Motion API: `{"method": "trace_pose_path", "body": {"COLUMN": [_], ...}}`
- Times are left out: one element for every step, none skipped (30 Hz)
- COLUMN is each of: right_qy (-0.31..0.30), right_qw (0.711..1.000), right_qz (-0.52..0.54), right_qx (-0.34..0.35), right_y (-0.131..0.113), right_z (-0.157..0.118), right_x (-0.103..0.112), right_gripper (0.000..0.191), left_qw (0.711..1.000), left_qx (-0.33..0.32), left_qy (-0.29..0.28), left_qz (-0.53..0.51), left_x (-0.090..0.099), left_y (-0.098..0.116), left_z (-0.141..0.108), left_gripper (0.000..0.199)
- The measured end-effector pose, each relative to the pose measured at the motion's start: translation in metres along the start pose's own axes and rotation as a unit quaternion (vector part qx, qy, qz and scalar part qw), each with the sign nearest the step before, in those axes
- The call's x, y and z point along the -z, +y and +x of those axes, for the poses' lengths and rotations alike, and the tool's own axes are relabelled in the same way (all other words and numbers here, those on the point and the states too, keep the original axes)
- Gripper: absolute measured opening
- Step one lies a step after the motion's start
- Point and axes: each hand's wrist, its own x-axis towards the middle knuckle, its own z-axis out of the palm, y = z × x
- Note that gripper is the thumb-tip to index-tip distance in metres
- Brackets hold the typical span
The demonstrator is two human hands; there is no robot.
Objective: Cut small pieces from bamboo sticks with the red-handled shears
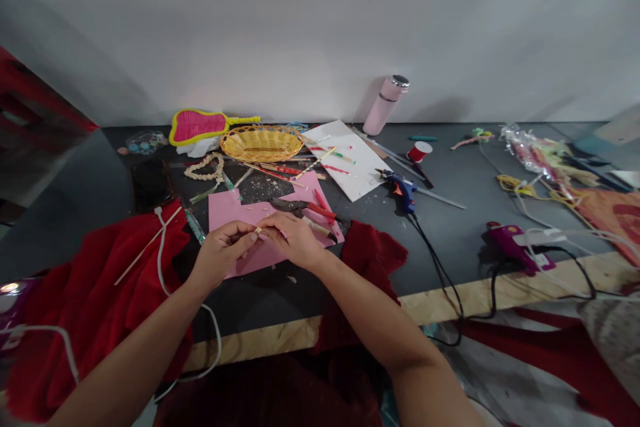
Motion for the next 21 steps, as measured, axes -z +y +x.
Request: {"method": "trace_pose_path", "body": {"right_qy": [-0.001, -0.001, -0.002, -0.002, 0.000, 0.001, 0.004, 0.007, 0.009, 0.009, 0.008, 0.006, 0.003, 0.001, -0.001, -0.002, -0.003, -0.004, -0.004, -0.005, -0.006], "right_qw": [1.000, 1.000, 1.000, 1.000, 1.000, 1.000, 1.000, 1.000, 1.000, 1.000, 1.000, 1.000, 1.000, 1.000, 1.000, 1.000, 1.000, 0.999, 0.999, 0.999, 0.998], "right_qz": [-0.001, -0.001, -0.001, -0.001, -0.001, -0.001, -0.001, -0.001, -0.001, -0.002, -0.003, -0.004, -0.005, -0.006, -0.006, -0.004, -0.002, 0.002, 0.006, 0.010, 0.014], "right_qx": [-0.002, -0.004, -0.006, -0.009, -0.012, -0.016, -0.019, -0.023, -0.026, -0.026, -0.025, -0.022, -0.021, -0.020, -0.021, -0.025, -0.031, -0.037, -0.043, -0.048, -0.053], "right_y": [0.0001, 0.0003, 0.0007, 0.0012, 0.0018, 0.0024, 0.0030, 0.0036, 0.0040, 0.0044, 0.0046, 0.0047, 0.0046, 0.0044, 0.0041, 0.0038, 0.0035, 0.0032, 0.0029, 0.0026, 0.0024], "right_z": [-0.0002, -0.0004, -0.0006, -0.0008, -0.0011, -0.0013, -0.0014, -0.0015, -0.0017, -0.0018, -0.0019, -0.0020, -0.0022, -0.0023, -0.0024, -0.0025, -0.0025, -0.0024, -0.0024, -0.0023, -0.0022], "right_x": [-0.0001, -0.0003, -0.0005, -0.0008, -0.0011, -0.0014, -0.0016, -0.0017, -0.0018, -0.0018, -0.0018, -0.0019, -0.0020, -0.0022, -0.0025, -0.0028, -0.0031, -0.0035, -0.0038, -0.0041, -0.0043], "right_gripper": [0.014, 0.014, 0.014, 0.014, 0.014, 0.014, 0.013, 0.013, 0.012, 0.012, 0.012, 0.012, 0.012, 0.012, 0.012, 0.013, 0.013, 0.013, 0.013, 0.013, 0.013], "left_qw": [1.000, 1.000, 1.000, 1.000, 0.999, 0.999, 0.999, 0.999, 0.999, 0.999, 0.999, 0.998, 0.998, 0.998, 0.998, 0.998, 0.998, 0.998, 0.998, 0.998, 0.997], "left_qx": [-0.001, -0.004, -0.009, -0.014, -0.019, -0.024, -0.028, -0.032, -0.035, -0.038, -0.041, -0.044, -0.047, -0.049, -0.051, -0.052, -0.054, -0.055, -0.056, -0.057, -0.059], "left_qy": [0.001, 0.002, 0.002, 0.002, 0.002, 0.002, 0.002, 0.003, 0.004, 0.004, 0.004, 0.005, 0.004, 0.003, 0.003, 0.002, 0.001, 0.000, 0.001, 0.001, 0.002], "left_qz": [0.007, 0.013, 0.019, 0.024, 0.029, 0.031, 0.031, 0.031, 0.032, 0.032, 0.033, 0.034, 0.034, 0.034, 0.034, 0.034, 0.035, 0.037, 0.039, 0.041, 0.042], "left_x": [0.0000, 0.0001, 0.0001, 0.0002, 0.0003, 0.0003, 0.0003, 0.0003, 0.0002, 0.0003, 0.0003, 0.0004, 0.0005, 0.0007, 0.0008, 0.0008, 0.0007, 0.0005, 0.0003, 0.0000, -0.0003], "left_y": [0.0001, 0.0000, 0.0000, -0.0001, -0.0003, -0.0004, -0.0006, -0.0008, -0.0010, -0.0013, -0.0016, -0.0019, -0.0022, -0.0025, -0.0028, -0.0029, -0.0030, -0.0030, -0.0030, -0.0029, -0.0029], "left_z": [0.0000, -0.0001, -0.0002, -0.0003, -0.0004, -0.0004, -0.0004, -0.0004, -0.0004, -0.0003, -0.0003, -0.0002, -0.0002, -0.0002, -0.0002, -0.0002, -0.0003, -0.0004, -0.0005, -0.0007, -0.0009], "left_gripper": [0.019, 0.019, 0.019, 0.019, 0.019, 0.020, 0.020, 0.020, 0.020, 0.020, 0.020, 0.019, 0.018, 0.018, 0.018, 0.017, 0.017, 0.017, 0.017, 0.017, 0.017]}}
